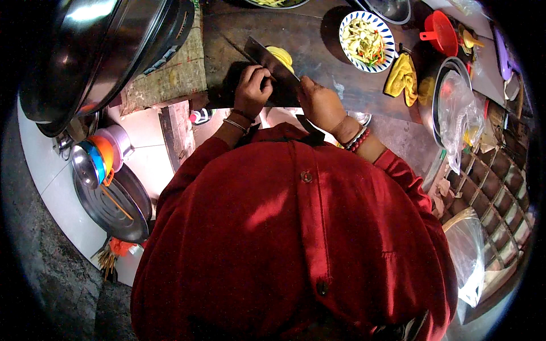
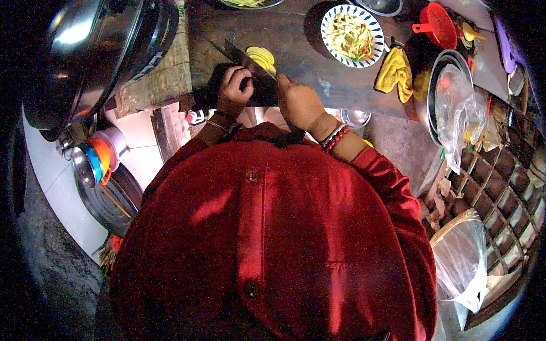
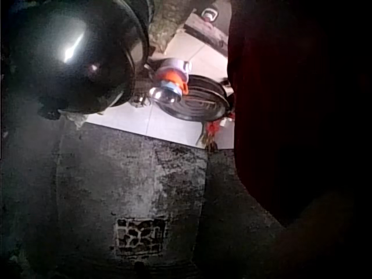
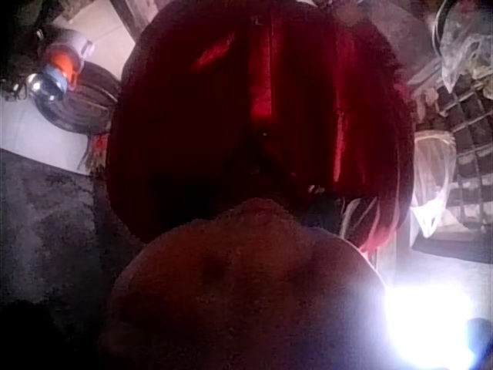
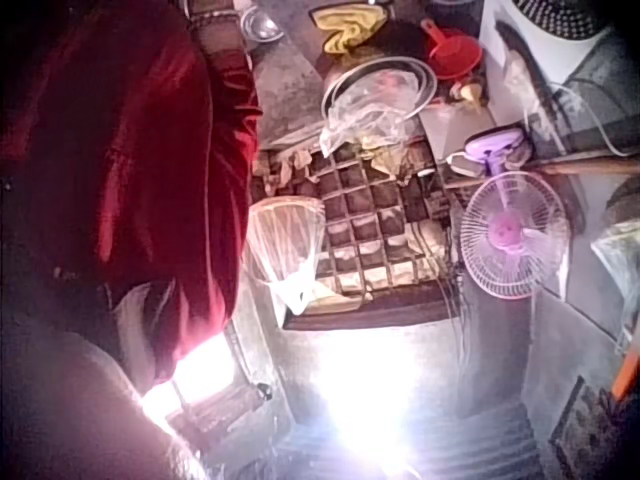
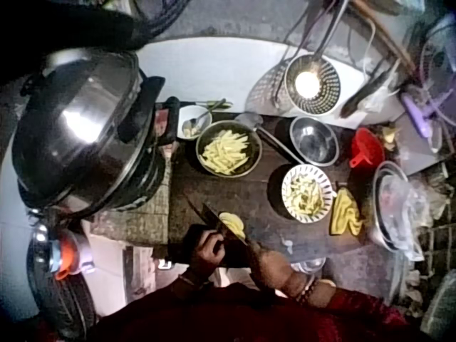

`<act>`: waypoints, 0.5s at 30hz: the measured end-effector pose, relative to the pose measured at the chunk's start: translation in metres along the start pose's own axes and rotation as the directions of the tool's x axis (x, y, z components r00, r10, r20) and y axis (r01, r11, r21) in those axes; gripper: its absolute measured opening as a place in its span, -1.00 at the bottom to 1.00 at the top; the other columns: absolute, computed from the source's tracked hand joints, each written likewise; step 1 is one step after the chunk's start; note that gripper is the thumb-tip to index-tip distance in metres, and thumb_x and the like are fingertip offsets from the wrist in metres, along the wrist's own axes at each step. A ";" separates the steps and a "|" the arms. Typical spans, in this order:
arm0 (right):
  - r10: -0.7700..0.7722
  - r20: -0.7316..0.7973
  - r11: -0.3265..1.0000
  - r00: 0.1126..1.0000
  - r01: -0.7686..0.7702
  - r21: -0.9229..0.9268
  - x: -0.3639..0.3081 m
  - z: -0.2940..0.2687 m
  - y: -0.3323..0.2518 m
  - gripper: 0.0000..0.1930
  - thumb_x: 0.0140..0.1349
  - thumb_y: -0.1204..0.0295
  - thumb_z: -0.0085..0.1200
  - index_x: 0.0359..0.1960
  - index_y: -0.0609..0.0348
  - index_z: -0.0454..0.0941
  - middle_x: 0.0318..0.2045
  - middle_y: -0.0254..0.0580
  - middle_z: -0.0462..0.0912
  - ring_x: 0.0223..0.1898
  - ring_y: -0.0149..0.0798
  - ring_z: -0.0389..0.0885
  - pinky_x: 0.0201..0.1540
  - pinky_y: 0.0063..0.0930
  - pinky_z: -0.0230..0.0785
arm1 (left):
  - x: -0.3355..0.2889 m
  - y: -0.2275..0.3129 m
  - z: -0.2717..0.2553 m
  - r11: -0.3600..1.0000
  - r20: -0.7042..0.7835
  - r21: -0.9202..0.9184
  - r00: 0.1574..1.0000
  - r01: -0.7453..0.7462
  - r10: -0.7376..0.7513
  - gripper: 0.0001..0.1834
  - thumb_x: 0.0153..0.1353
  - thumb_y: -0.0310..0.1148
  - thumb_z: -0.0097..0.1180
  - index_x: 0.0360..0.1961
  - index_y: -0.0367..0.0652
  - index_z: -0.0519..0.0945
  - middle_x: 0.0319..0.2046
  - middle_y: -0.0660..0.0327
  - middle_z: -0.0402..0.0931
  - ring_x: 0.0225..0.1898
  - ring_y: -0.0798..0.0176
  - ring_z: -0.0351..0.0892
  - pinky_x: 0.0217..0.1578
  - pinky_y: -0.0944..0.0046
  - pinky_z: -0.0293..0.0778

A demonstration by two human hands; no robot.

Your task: The person slices a yellow vegetable on a wooden board with a large knife, puts the slices into a bowl, wipes the board with a yellow cloth, and pours water from a ladle into a bowl containing the sliced vegetables.

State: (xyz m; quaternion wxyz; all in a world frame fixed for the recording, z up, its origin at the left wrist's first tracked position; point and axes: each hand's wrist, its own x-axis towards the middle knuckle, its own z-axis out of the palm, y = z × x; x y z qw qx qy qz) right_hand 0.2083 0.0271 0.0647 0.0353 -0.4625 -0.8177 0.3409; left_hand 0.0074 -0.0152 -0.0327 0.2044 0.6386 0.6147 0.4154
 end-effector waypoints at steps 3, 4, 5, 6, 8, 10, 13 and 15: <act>0.004 0.022 1.000 1.000 -0.004 0.010 0.000 0.000 -0.001 -0.82 0.27 0.45 0.03 -0.20 0.22 0.31 -0.36 0.27 0.59 -0.31 0.33 0.57 -0.32 0.11 0.42 | 0.001 -0.001 0.000 1.000 -0.018 -0.010 1.000 -0.015 0.015 -0.74 0.02 -0.56 0.20 -0.21 -0.20 0.54 -0.17 0.05 0.49 -0.07 -0.09 0.51 -0.01 0.07 0.47; 0.013 0.028 1.000 1.000 -0.013 0.008 0.001 0.000 -0.001 -0.82 0.26 0.45 0.02 -0.18 0.22 0.32 -0.36 0.28 0.59 -0.30 0.34 0.57 -0.31 0.11 0.42 | 0.001 -0.001 0.000 1.000 -0.017 -0.011 1.000 -0.013 0.013 -0.75 0.02 -0.56 0.20 -0.22 -0.20 0.54 -0.17 0.05 0.49 -0.07 -0.09 0.51 -0.01 0.07 0.47; 0.022 0.034 1.000 0.999 -0.022 0.005 0.002 0.000 -0.002 -0.81 0.26 0.46 0.02 -0.17 0.22 0.32 -0.35 0.29 0.59 -0.29 0.34 0.57 -0.30 0.11 0.43 | 0.001 -0.001 0.000 1.000 -0.017 -0.011 1.000 -0.011 0.011 -0.76 0.02 -0.56 0.20 -0.22 -0.21 0.54 -0.17 0.05 0.49 -0.07 -0.09 0.51 -0.01 0.07 0.47; 0.023 0.034 1.000 0.999 -0.023 0.005 0.003 0.000 -0.002 -0.81 0.26 0.46 0.02 -0.17 0.22 0.32 -0.35 0.29 0.59 -0.29 0.34 0.57 -0.30 0.11 0.43 | 0.002 -0.001 0.000 1.000 -0.016 -0.012 1.000 -0.011 0.011 -0.76 0.02 -0.56 0.20 -0.22 -0.21 0.54 -0.17 0.05 0.49 -0.07 -0.09 0.51 -0.01 0.07 0.47; 0.020 0.033 1.000 0.999 -0.020 0.007 0.004 0.001 -0.003 -0.80 0.24 0.48 0.01 -0.14 0.22 0.33 -0.33 0.30 0.60 -0.28 0.34 0.58 -0.27 0.12 0.43 | 0.002 -0.001 -0.001 1.000 -0.007 -0.014 1.000 -0.011 0.011 -0.76 0.03 -0.57 0.19 -0.23 -0.21 0.54 -0.16 0.05 0.50 -0.07 -0.09 0.51 -0.01 0.07 0.47; 0.011 0.032 1.000 0.999 -0.011 0.009 0.007 0.003 -0.005 -0.79 0.23 0.49 0.00 -0.13 0.22 0.33 -0.32 0.30 0.60 -0.27 0.34 0.58 -0.27 0.13 0.43 | 0.002 -0.002 -0.001 1.000 -0.005 -0.016 1.000 -0.009 0.009 -0.76 0.03 -0.57 0.19 -0.23 -0.21 0.54 -0.16 0.04 0.50 -0.07 -0.09 0.51 -0.01 0.07 0.47; 0.011 0.028 1.000 1.000 -0.011 -0.003 0.013 0.016 -0.001 -0.77 0.20 0.51 -0.01 -0.11 0.23 0.34 -0.31 0.30 0.61 -0.26 0.34 0.59 -0.25 0.13 0.43 | 0.001 -0.002 -0.001 1.000 -0.011 -0.019 1.000 -0.019 0.019 -0.76 0.02 -0.57 0.19 -0.22 -0.22 0.55 -0.17 0.03 0.51 -0.09 -0.09 0.53 -0.03 0.08 0.49; 0.019 0.026 1.000 0.999 -0.018 -0.014 0.018 0.023 -0.001 -0.76 0.19 0.52 -0.01 -0.10 0.23 0.34 -0.30 0.30 0.61 -0.26 0.34 0.59 -0.25 0.13 0.44 | 0.000 -0.003 -0.001 0.999 -0.019 -0.017 0.999 -0.029 0.028 -0.76 0.02 -0.58 0.19 -0.22 -0.23 0.56 -0.18 0.02 0.51 -0.10 -0.09 0.55 -0.05 0.09 0.50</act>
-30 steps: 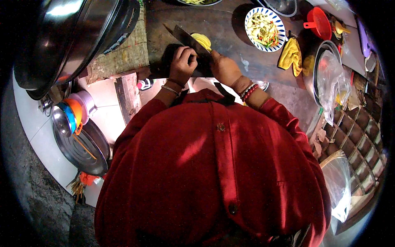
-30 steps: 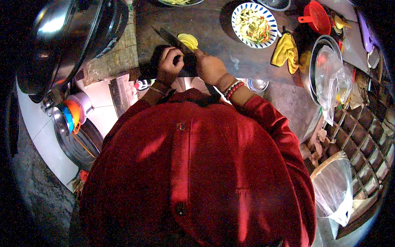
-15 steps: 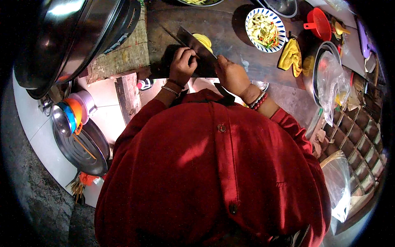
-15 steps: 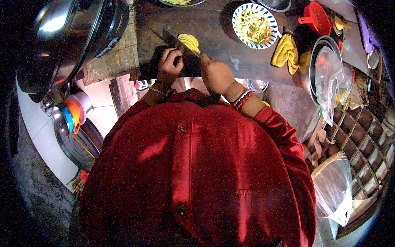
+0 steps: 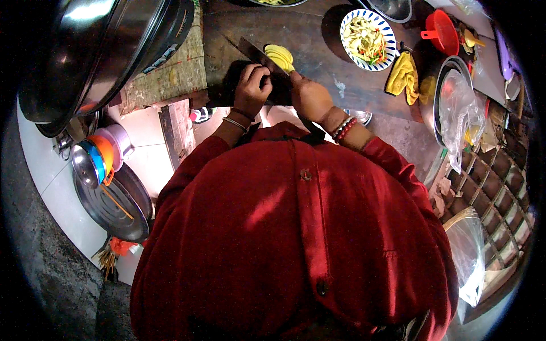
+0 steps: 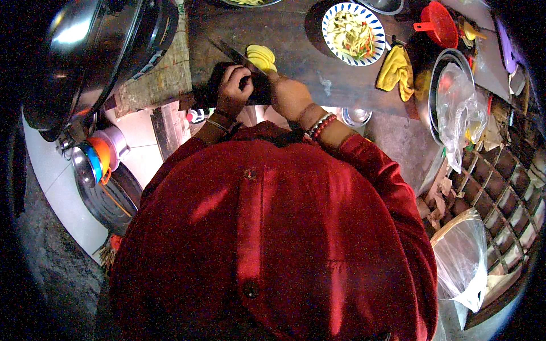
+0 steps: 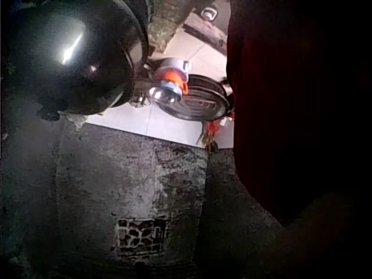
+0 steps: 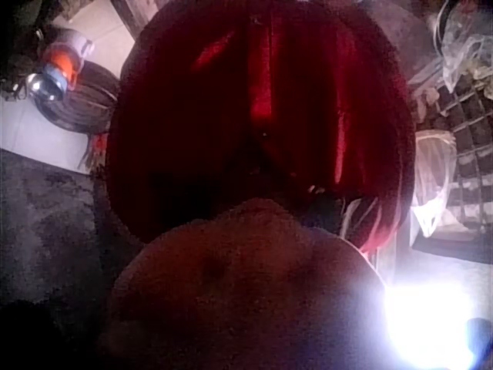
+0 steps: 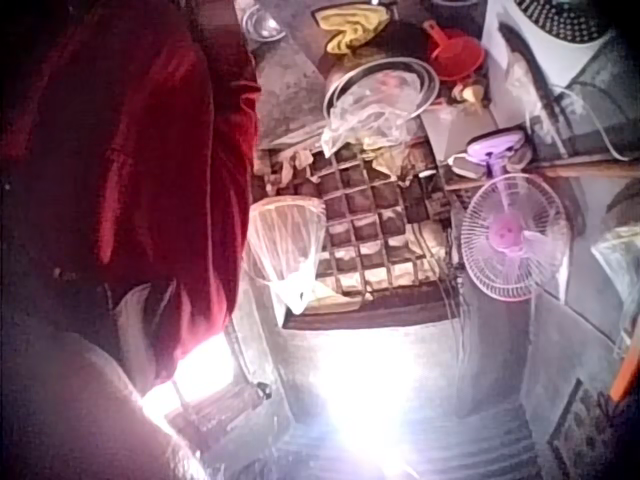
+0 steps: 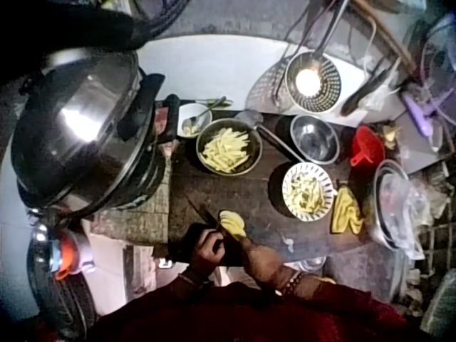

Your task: The person slices a yellow vegetable on a wooden board with a large knife, puts the slices into a bowl, wipes the board with a yellow cloth, and pours water from a ladle into a bowl containing the sliced vegetables.

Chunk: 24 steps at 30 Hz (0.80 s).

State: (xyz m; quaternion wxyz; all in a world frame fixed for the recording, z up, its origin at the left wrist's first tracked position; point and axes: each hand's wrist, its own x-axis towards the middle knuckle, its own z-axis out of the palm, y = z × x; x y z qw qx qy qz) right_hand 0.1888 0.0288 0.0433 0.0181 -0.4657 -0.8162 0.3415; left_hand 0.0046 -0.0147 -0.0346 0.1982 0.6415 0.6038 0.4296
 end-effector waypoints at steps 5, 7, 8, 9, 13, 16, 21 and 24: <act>0.003 0.024 0.998 1.000 -0.004 0.064 0.006 0.008 0.012 -0.72 0.19 0.50 0.02 -0.06 0.24 0.36 -0.29 0.28 0.61 -0.26 0.33 0.59 -0.24 0.11 0.44 | 0.000 -0.003 -0.001 1.000 0.026 -0.008 1.000 -0.001 0.001 -0.77 0.04 -0.57 0.20 -0.22 -0.23 0.57 -0.17 0.01 0.52 -0.10 -0.08 0.56 -0.06 0.09 0.51; -0.046 -0.022 0.995 0.999 0.048 0.091 0.004 0.009 0.018 -0.70 0.19 0.49 0.05 -0.05 0.24 0.38 -0.30 0.27 0.61 -0.26 0.34 0.58 -0.25 0.08 0.44 | 0.000 -0.002 0.000 1.000 0.021 -0.001 1.000 0.006 -0.006 -0.78 0.05 -0.56 0.20 -0.22 -0.23 0.57 -0.18 0.01 0.53 -0.10 -0.08 0.56 -0.05 0.10 0.50; -0.091 -0.068 0.989 0.994 0.098 0.115 0.004 0.009 0.020 -0.69 0.18 0.49 0.08 -0.03 0.24 0.39 -0.31 0.25 0.61 -0.27 0.34 0.58 -0.27 0.06 0.44 | 0.000 -0.001 0.000 1.000 0.018 0.003 1.000 0.013 -0.013 -0.78 0.06 -0.54 0.20 -0.22 -0.23 0.58 -0.18 0.01 0.53 -0.10 -0.08 0.56 -0.05 0.10 0.50; -0.091 -0.067 0.989 0.994 0.098 0.114 0.003 0.007 0.020 -0.69 0.18 0.49 0.08 -0.03 0.24 0.39 -0.31 0.25 0.61 -0.27 0.34 0.58 -0.27 0.06 0.44 | 0.000 0.000 0.000 1.000 0.017 0.003 1.000 0.014 -0.014 -0.78 0.06 -0.54 0.20 -0.22 -0.23 0.58 -0.18 0.01 0.53 -0.10 -0.08 0.56 -0.05 0.10 0.50; -0.031 -0.073 0.986 0.997 0.043 0.160 0.004 -0.006 0.015 -0.65 0.17 0.50 0.16 -0.01 0.25 0.41 -0.36 0.21 0.61 -0.33 0.25 0.61 -0.31 -0.09 0.45 | 0.002 0.000 0.000 0.998 0.013 -0.024 0.999 0.051 -0.050 -0.86 0.16 -0.51 0.15 -0.23 -0.22 0.57 -0.21 0.04 0.52 -0.11 -0.07 0.54 -0.06 0.09 0.48; -0.002 -0.110 0.978 0.994 0.025 0.207 0.007 0.000 0.031 -0.63 0.17 0.49 0.20 0.00 0.27 0.42 -0.38 0.15 0.64 -0.40 0.06 0.65 -0.36 -0.20 0.45 | 0.007 0.002 0.000 0.997 0.030 -0.050 0.998 0.057 -0.056 -0.88 0.21 -0.50 0.11 -0.22 -0.20 0.57 -0.22 0.05 0.51 -0.13 -0.08 0.53 -0.08 0.09 0.48; 0.040 -0.102 0.878 0.994 0.013 0.479 0.009 -0.012 0.032 -0.64 0.23 0.45 0.22 0.02 0.27 0.43 -0.43 -0.11 0.66 -0.51 -0.33 0.58 -0.45 -0.37 0.41 | 0.009 0.007 -0.007 0.997 0.002 -0.046 0.998 0.061 -0.061 -0.85 0.26 -0.48 0.08 -0.16 -0.21 0.58 -0.23 0.05 0.51 -0.15 0.01 0.56 -0.11 0.13 0.48; 0.134 -0.016 0.774 0.991 -0.095 0.626 0.008 -0.025 0.016 -0.68 0.27 0.43 0.20 0.00 0.26 0.46 -0.45 -0.27 0.61 -0.57 -0.47 0.48 -0.51 -0.47 0.35 | 0.011 0.013 -0.016 0.780 0.045 -0.442 0.879 0.443 -0.475 -0.79 0.40 -0.33 0.03 -0.07 -0.22 0.56 -0.15 0.16 0.52 -0.07 0.25 0.54 -0.11 0.23 0.52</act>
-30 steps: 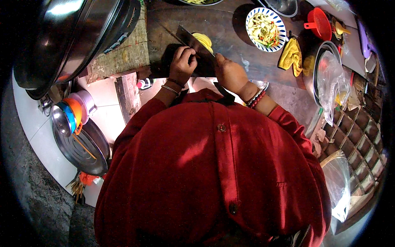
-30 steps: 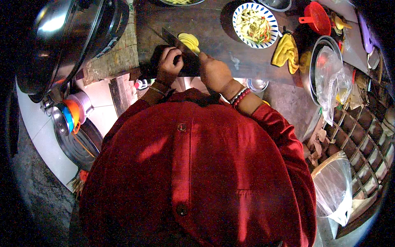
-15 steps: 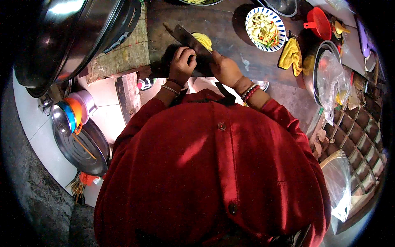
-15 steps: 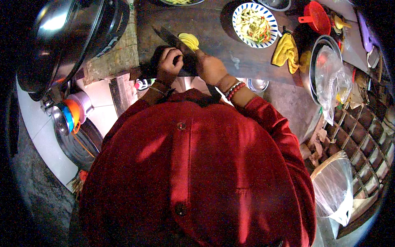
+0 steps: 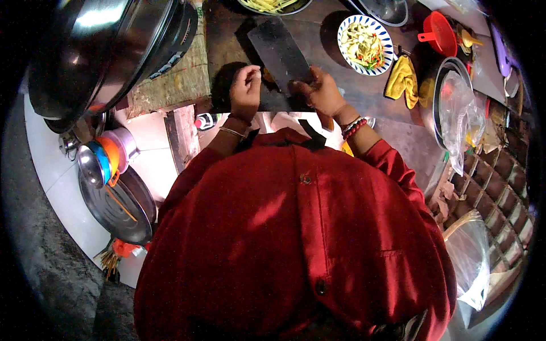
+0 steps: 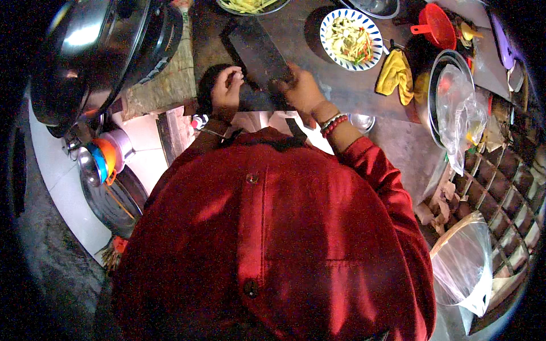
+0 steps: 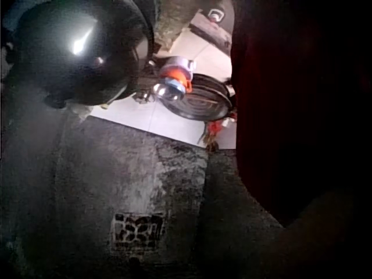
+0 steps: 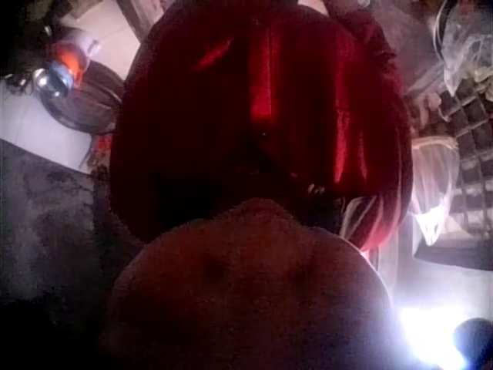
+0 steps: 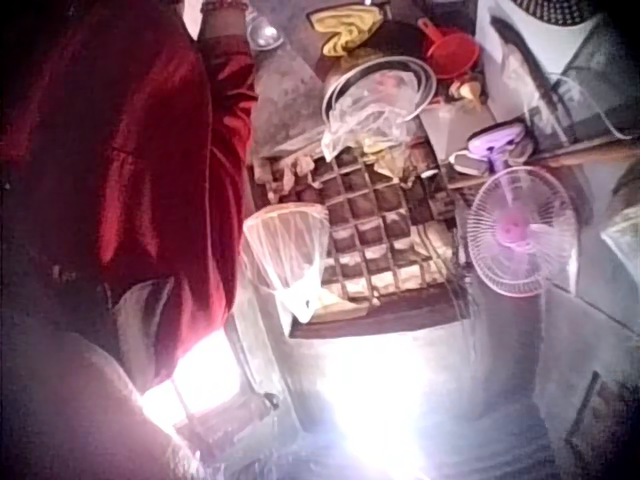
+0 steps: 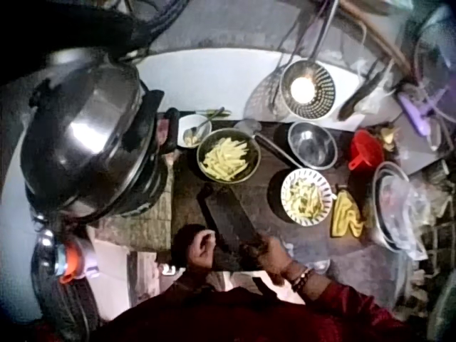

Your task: The person slices a yellow vegetable on a wooden board with a large knife, puts the slices into a bowl, wipes the board with a yellow cloth, and pours water from a ladle into a bowl containing the sliced vegetables.

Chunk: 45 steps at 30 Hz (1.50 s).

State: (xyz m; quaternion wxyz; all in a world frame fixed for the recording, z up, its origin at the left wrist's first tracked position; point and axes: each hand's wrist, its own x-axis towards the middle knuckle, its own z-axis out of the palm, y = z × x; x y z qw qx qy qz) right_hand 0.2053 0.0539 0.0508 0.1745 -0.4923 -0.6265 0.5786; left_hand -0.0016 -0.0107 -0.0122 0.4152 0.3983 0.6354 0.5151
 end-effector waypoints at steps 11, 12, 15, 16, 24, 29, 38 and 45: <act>0.195 0.171 0.931 0.966 -0.237 0.277 -0.002 0.016 -0.014 -0.71 0.24 0.30 0.27 -0.13 0.19 0.51 -0.60 -0.46 0.50 -0.61 -0.56 0.40 -0.55 -0.61 0.24 | 0.013 0.048 0.004 0.295 0.555 -0.737 0.794 0.608 -0.249 -0.35 0.48 0.12 -0.32 0.35 -0.13 0.24 0.28 0.12 0.36 0.29 0.02 0.34 0.30 -0.04 0.24; 0.217 0.175 0.926 0.960 -0.260 0.273 -0.002 0.016 -0.012 -0.70 0.25 0.31 0.27 -0.12 0.20 0.50 -0.61 -0.46 0.50 -0.62 -0.56 0.40 -0.56 -0.62 0.23 | 0.013 0.045 0.002 0.253 0.582 -0.732 0.774 0.633 -0.251 -0.38 0.48 0.09 -0.32 0.35 -0.13 0.24 0.28 0.12 0.36 0.29 0.02 0.34 0.30 -0.04 0.24; 0.195 0.190 0.935 0.962 -0.241 0.261 -0.003 0.013 -0.003 -0.72 0.26 0.35 0.25 -0.09 0.20 0.49 -0.61 -0.46 0.49 -0.65 -0.56 0.39 -0.58 -0.61 0.22 | 0.012 0.035 -0.003 0.182 0.626 -0.715 0.735 0.675 -0.262 -0.43 0.49 0.02 -0.27 0.33 -0.13 0.28 0.26 0.13 0.38 0.28 0.01 0.36 0.30 -0.05 0.24; 0.194 0.191 0.934 0.962 -0.241 0.263 -0.004 0.012 -0.002 -0.72 0.26 0.35 0.25 -0.09 0.20 0.49 -0.61 -0.46 0.49 -0.65 -0.56 0.39 -0.58 -0.61 0.22 | 0.012 0.027 -0.005 0.184 0.626 -0.715 0.734 0.675 -0.263 -0.43 0.49 0.02 -0.27 0.33 -0.13 0.28 0.26 0.13 0.38 0.28 0.01 0.36 0.30 -0.05 0.24; 0.156 0.055 0.902 0.986 -0.165 0.398 -0.023 -0.012 0.014 -0.77 0.30 0.40 0.19 -0.12 0.22 0.45 -0.65 -0.42 0.45 -0.70 -0.55 0.34 -0.63 -0.60 0.17 | 0.015 0.021 -0.011 0.532 0.413 -0.603 0.803 0.595 -0.430 -0.60 0.47 -0.33 -0.16 0.28 -0.15 0.33 0.14 0.04 0.46 0.19 0.15 0.45 0.19 0.08 0.39; 0.199 -0.009 0.895 0.980 -0.178 0.409 -0.048 -0.043 0.011 -0.71 0.28 0.40 0.20 -0.05 0.26 0.46 -0.50 -0.33 0.59 -0.63 -0.53 0.40 -0.58 -0.60 0.24 | 0.013 0.010 -0.004 0.977 0.214 -0.096 0.963 0.189 -0.165 -0.58 0.39 -0.58 -0.23 0.25 -0.19 0.37 0.05 0.02 0.54 0.10 0.05 0.53 0.17 0.11 0.42; 0.313 -0.077 0.892 0.947 -0.265 0.366 -0.077 -0.050 0.030 -0.75 0.27 0.45 0.20 -0.09 0.23 0.46 -0.59 -0.38 0.52 -0.65 -0.53 0.37 -0.60 -0.60 0.20 | 0.006 0.006 0.018 0.358 0.668 0.587 0.685 -0.726 0.292 -0.39 0.20 -0.46 0.06 0.33 -0.02 0.37 0.41 0.18 0.15 0.47 0.01 0.00 0.40 -0.06 0.02; 0.312 -0.096 0.878 0.945 -0.248 0.410 -0.082 -0.044 0.030 -0.72 0.26 0.43 0.24 -0.08 0.21 0.46 -0.58 -0.42 0.51 -0.69 -0.56 0.34 -0.63 -0.62 0.19 | 0.010 0.014 0.022 0.431 0.597 0.613 0.745 -0.663 0.297 -0.03 -0.01 -0.05 0.38 0.42 0.04 0.20 0.46 0.05 -0.04 0.47 -0.19 -0.13 0.39 -0.26 -0.13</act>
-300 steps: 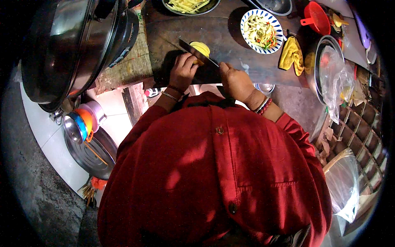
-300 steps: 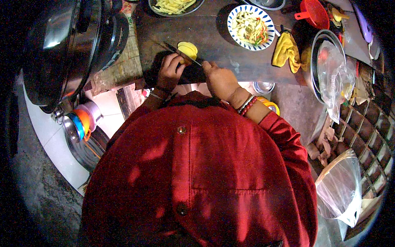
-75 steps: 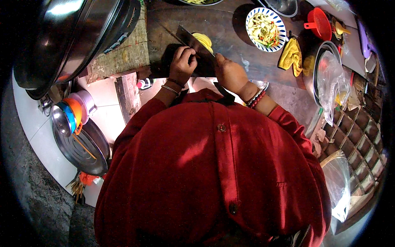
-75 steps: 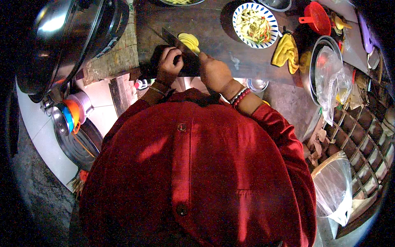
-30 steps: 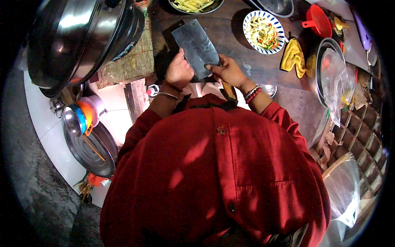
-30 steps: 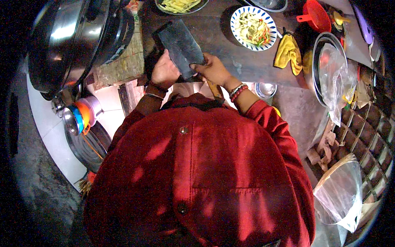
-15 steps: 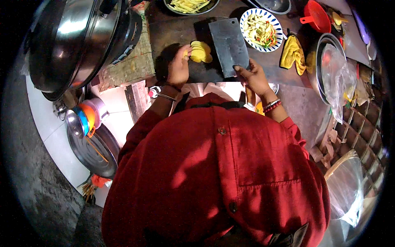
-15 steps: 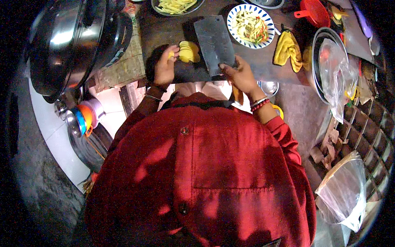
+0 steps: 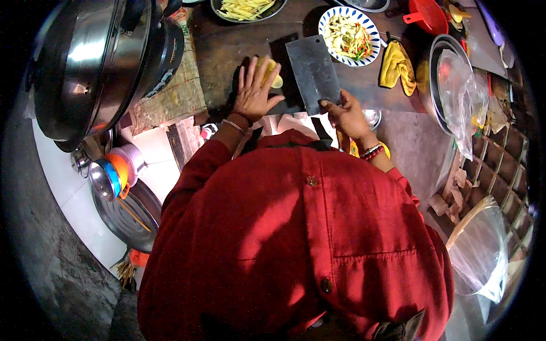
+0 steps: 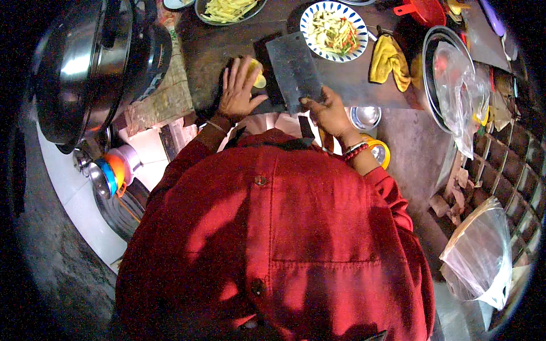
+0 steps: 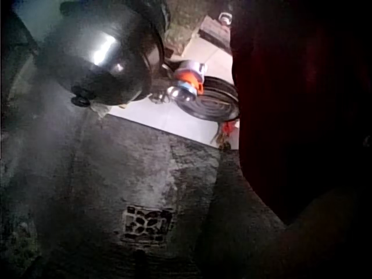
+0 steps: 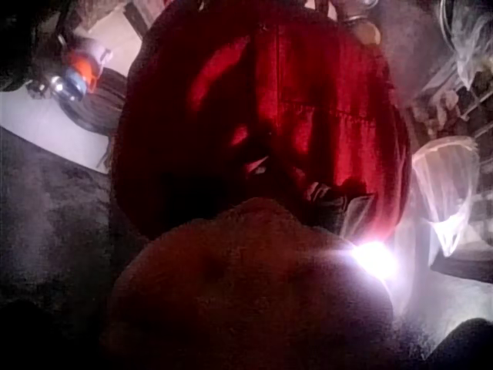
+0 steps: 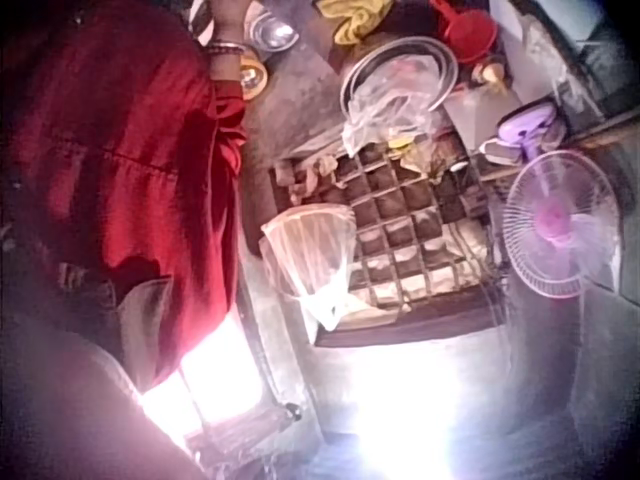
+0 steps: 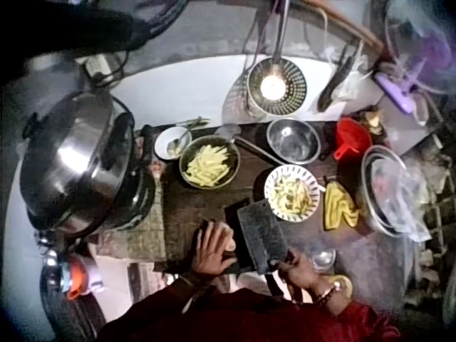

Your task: The person slices a yellow vegetable on a wooden board with a large knife, puts the slices into a bowl, wipes the board with a yellow cloth, and pours water from a ladle into a bowl containing the sliced vegetables.

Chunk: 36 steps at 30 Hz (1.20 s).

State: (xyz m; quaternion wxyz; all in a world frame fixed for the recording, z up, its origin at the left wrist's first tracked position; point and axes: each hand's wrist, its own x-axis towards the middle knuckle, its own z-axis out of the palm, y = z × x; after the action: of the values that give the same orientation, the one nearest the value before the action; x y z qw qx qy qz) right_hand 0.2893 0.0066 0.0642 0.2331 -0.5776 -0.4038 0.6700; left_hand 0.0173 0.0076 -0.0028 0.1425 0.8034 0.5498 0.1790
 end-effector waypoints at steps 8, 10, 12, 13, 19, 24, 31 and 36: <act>-0.004 0.006 0.996 1.000 0.005 -0.090 -0.004 -0.006 -0.001 -0.72 0.27 0.42 0.22 -0.06 0.23 0.49 -0.47 -0.31 0.64 -0.61 -0.53 0.42 -0.56 -0.58 0.29 | 0.021 0.006 0.019 0.982 -0.030 -0.021 0.982 0.186 -0.187 0.02 -0.10 -0.08 0.45 0.39 0.02 0.20 0.36 -0.06 0.05 0.38 -0.24 -0.01 0.37 -0.21 -0.05; -0.035 -0.021 0.998 0.999 0.034 -0.048 -0.006 -0.002 -0.005 -0.76 0.26 0.44 0.24 -0.13 0.19 0.45 -0.62 -0.43 0.49 -0.68 -0.55 0.36 -0.62 -0.61 0.21 | 0.019 0.000 0.027 0.985 -0.119 -0.014 0.978 0.172 -0.173 -0.12 -0.03 -0.14 0.39 0.34 -0.01 0.28 0.30 -0.04 0.11 0.33 -0.23 0.06 0.35 -0.19 0.00; -0.024 -0.019 0.998 1.000 0.023 -0.064 -0.009 -0.001 -0.007 -0.77 0.26 0.44 0.24 -0.14 0.20 0.46 -0.60 -0.41 0.51 -0.66 -0.55 0.37 -0.60 -0.60 0.22 | 0.016 -0.003 0.033 0.984 -0.128 -0.030 0.976 0.174 -0.177 -0.16 -0.01 -0.15 0.37 0.33 -0.02 0.31 0.31 -0.03 0.11 0.32 -0.23 0.06 0.34 -0.19 0.00; -0.015 -0.018 0.997 1.000 0.013 -0.079 -0.009 -0.001 -0.007 -0.77 0.26 0.44 0.24 -0.15 0.20 0.47 -0.58 -0.40 0.54 -0.64 -0.55 0.38 -0.59 -0.60 0.23 | 0.015 -0.004 0.034 0.984 -0.138 -0.045 0.974 0.174 -0.179 -0.19 0.01 -0.16 0.35 0.31 -0.03 0.33 0.31 -0.03 0.11 0.32 -0.23 0.07 0.34 -0.19 0.01; 0.021 0.008 0.998 1.000 -0.020 -0.063 -0.006 -0.003 0.000 -0.77 0.27 0.43 0.22 -0.13 0.22 0.48 -0.48 -0.33 0.62 -0.60 -0.54 0.40 -0.56 -0.60 0.25 | 0.016 -0.001 0.024 0.992 -0.130 -0.011 0.984 0.122 -0.123 -0.26 0.08 -0.18 0.30 0.30 -0.04 0.34 0.29 -0.01 0.15 0.34 -0.18 0.08 0.32 -0.18 0.04; -0.013 0.006 0.995 1.000 0.013 -0.097 -0.004 0.000 -0.007 -0.72 0.27 0.45 0.20 -0.05 0.26 0.46 -0.56 -0.33 0.53 -0.64 -0.51 0.40 -0.59 -0.56 0.28 | 0.015 -0.013 0.026 0.997 -0.071 0.020 0.994 0.080 -0.078 -0.36 0.11 -0.19 0.26 0.23 -0.05 0.40 0.24 0.02 0.23 0.33 -0.14 0.12 0.32 -0.18 0.06; -0.117 0.022 0.966 0.993 0.119 -0.228 0.006 -0.001 -0.010 -0.70 0.30 0.48 0.15 0.01 0.27 0.42 -0.43 -0.33 0.56 -0.58 -0.56 0.39 -0.53 -0.59 0.28 | 0.000 -0.013 0.027 1.000 -0.068 -0.017 0.998 -0.006 0.004 -0.39 0.14 -0.19 0.25 0.21 -0.11 0.42 0.21 0.00 0.27 0.29 -0.17 0.21 0.26 -0.13 0.20; -0.446 0.093 0.668 0.890 0.400 -0.628 0.032 0.001 -0.006 -0.73 0.22 0.51 0.11 -0.04 0.23 0.43 -0.33 -0.03 0.64 -0.43 -0.06 0.60 -0.40 -0.21 0.42 | -0.005 -0.008 0.022 0.998 -0.103 -0.044 0.994 -0.037 0.032 -0.38 0.10 -0.19 0.29 0.18 -0.14 0.44 0.18 -0.01 0.31 0.24 -0.16 0.28 0.22 -0.11 0.23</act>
State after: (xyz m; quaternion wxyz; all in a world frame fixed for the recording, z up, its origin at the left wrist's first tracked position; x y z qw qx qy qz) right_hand 0.2802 0.0342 0.0504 0.1883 -0.5347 -0.7189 0.4022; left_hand 0.0189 0.0047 -0.0269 0.1296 0.7990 0.5380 0.2351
